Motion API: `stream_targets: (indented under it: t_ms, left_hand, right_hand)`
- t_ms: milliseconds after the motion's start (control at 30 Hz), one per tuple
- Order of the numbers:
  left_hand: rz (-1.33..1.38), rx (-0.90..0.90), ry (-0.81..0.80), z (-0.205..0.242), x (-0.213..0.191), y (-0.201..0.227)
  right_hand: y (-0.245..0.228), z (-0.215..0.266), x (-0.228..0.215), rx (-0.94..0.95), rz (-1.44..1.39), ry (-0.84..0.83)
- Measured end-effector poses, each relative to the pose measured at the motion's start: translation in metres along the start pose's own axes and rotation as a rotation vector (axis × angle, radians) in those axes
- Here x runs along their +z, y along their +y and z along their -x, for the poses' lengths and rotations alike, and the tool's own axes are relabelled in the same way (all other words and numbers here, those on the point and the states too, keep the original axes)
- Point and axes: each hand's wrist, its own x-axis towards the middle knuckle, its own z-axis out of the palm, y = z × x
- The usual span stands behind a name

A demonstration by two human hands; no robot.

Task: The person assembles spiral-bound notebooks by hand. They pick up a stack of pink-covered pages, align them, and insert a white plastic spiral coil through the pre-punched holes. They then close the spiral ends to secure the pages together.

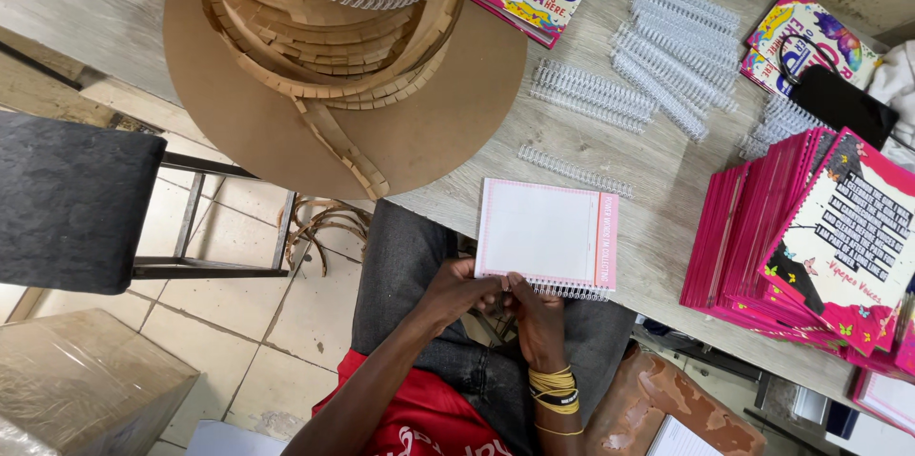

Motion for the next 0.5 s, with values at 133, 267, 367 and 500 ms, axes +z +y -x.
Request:
stream_targets:
  t_ms: [133,267,367,500]
  left_hand:
    - [0.0,0.121,-0.01,-0.012,-0.001,-0.016]
    - [0.012,0.206,0.025,-0.013,-0.004,-0.017]
    - [-0.012,0.231,0.015,-0.015,-0.006,-0.02]
    - [-0.045,0.218,0.062,-0.015,-0.009,-0.012]
  right_hand:
    - [-0.003,0.007,0.014,-0.037,0.041,0.092]
    - [-0.008,0.007,0.017,-0.132,-0.073,0.144]
    - [-0.007,0.007,0.018,-0.153,-0.194,0.128]
    - [0.014,-0.007,-0.011,-0.176,-0.207,0.138]
